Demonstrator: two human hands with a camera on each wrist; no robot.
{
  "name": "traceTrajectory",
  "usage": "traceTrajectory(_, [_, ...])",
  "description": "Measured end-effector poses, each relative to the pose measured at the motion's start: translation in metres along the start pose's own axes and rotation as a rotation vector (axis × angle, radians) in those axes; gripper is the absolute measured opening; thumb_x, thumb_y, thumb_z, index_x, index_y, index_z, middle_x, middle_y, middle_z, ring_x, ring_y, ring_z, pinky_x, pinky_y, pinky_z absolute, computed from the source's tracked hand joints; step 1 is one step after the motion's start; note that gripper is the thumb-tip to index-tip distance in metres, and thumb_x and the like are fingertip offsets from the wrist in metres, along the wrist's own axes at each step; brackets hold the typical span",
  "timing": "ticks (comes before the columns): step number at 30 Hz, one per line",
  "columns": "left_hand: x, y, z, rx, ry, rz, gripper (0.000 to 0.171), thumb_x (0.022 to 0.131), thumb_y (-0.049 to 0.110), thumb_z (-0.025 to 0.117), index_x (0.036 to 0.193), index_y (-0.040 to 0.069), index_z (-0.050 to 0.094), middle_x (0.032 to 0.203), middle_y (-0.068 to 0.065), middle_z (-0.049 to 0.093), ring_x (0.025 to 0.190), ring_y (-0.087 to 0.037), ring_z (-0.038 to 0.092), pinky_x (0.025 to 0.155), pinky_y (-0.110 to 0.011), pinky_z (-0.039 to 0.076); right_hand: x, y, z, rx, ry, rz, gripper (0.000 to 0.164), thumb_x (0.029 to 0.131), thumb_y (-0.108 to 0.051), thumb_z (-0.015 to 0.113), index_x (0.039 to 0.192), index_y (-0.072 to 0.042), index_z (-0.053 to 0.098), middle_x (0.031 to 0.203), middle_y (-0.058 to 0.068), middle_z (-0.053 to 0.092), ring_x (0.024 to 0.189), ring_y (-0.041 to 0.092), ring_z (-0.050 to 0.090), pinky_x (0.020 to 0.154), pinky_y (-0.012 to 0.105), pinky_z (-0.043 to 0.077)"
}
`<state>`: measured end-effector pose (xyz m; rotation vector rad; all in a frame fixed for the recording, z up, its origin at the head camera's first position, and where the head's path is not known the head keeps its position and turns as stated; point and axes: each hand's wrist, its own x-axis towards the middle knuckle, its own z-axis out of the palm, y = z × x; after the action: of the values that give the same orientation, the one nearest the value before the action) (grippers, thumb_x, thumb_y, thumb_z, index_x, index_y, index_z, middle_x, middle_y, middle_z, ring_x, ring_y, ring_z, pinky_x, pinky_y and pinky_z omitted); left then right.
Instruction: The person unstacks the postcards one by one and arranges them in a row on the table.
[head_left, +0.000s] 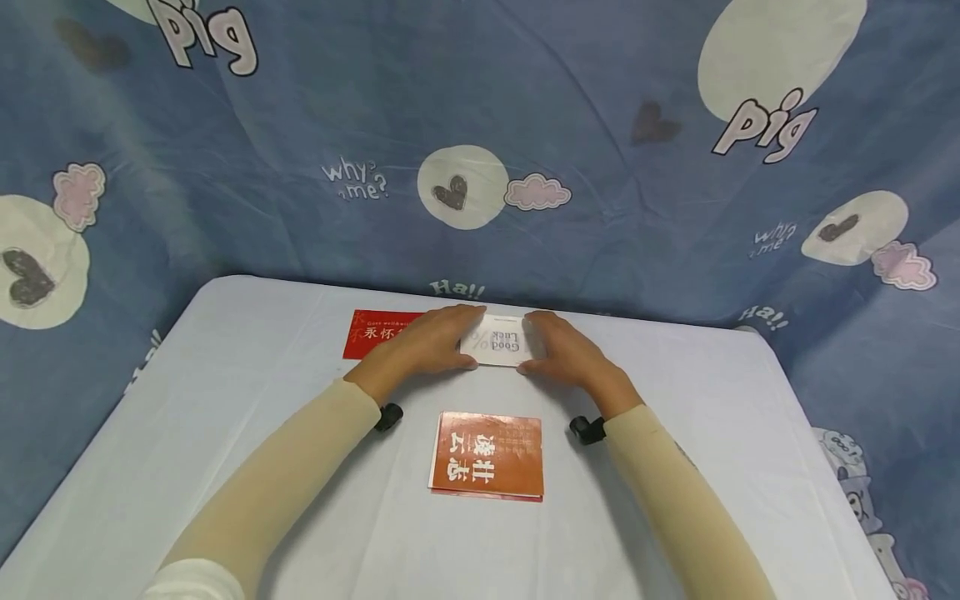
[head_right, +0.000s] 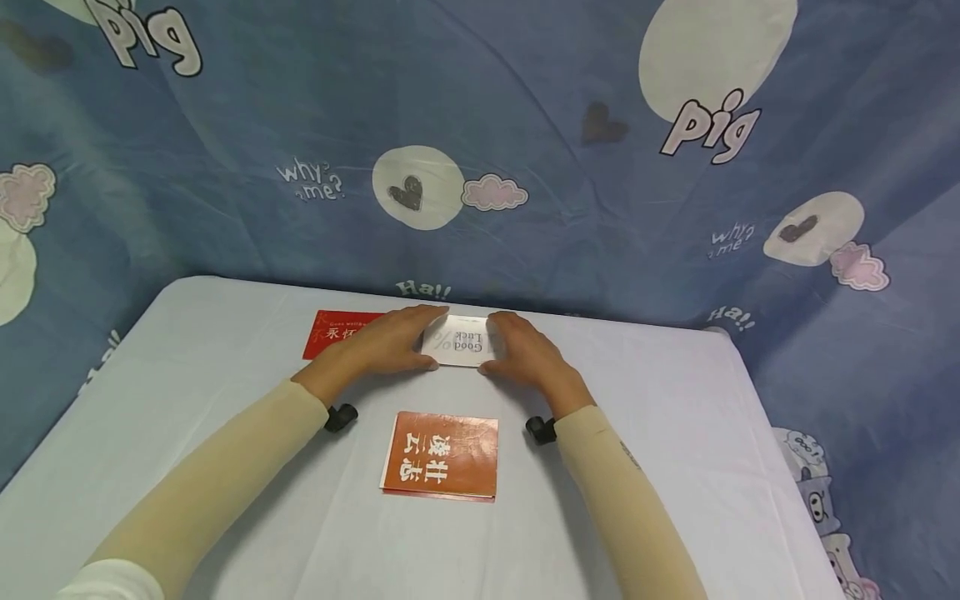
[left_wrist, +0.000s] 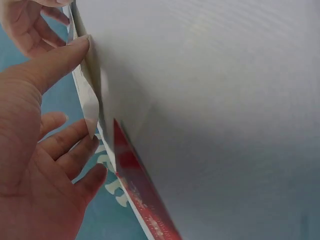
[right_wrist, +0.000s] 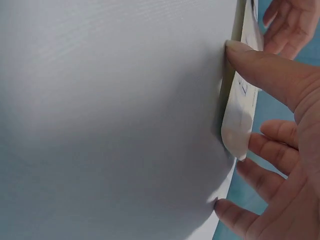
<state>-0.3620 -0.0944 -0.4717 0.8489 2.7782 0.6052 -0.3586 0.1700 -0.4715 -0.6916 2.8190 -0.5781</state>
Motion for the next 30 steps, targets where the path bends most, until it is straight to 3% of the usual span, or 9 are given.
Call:
traceTrajectory(13, [0.0009, -0.0042, -0.0003, -0.043, -0.051, -0.088, 0.095, 0.087, 0.032, 0.088, 0.163, 0.007, 0.035, 0.164, -0.012, 0.042, 0.151, -0.03, 0.038, 0.126, -0.045, 0.026, 0.0043, 0.0006, 0.0008, 0.055, -0.035, 0.006, 0.083, 0.089, -0.027, 0.086, 0.154, 0.001, 0.043, 0.157, 0.021, 0.046, 0.147, 0.037, 0.041, 0.123, 0.047, 0.031])
traceTrajectory(18, [0.0005, -0.0034, -0.0013, -0.017, -0.062, -0.077, 0.096, 0.088, 0.033, 0.087, 0.163, 0.006, 0.035, 0.164, -0.012, 0.041, 0.153, -0.027, 0.034, 0.129, -0.045, 0.012, 0.0025, 0.0003, 0.0007, 0.06, -0.036, 0.013, 0.083, 0.089, -0.027, 0.086, 0.155, 0.0, 0.043, 0.158, 0.02, 0.046, 0.148, 0.036, 0.04, 0.123, 0.048, 0.03])
traceTrajectory(30, [0.0007, -0.0021, -0.0011, 0.005, -0.041, -0.058, 0.095, 0.088, 0.033, 0.087, 0.162, 0.003, 0.036, 0.163, -0.014, 0.042, 0.153, -0.026, 0.034, 0.129, -0.045, 0.01, 0.0017, 0.0032, 0.0029, 0.09, -0.038, 0.021, 0.082, 0.092, -0.028, 0.083, 0.157, -0.001, 0.041, 0.164, 0.02, 0.038, 0.152, 0.037, 0.033, 0.125, 0.048, 0.025])
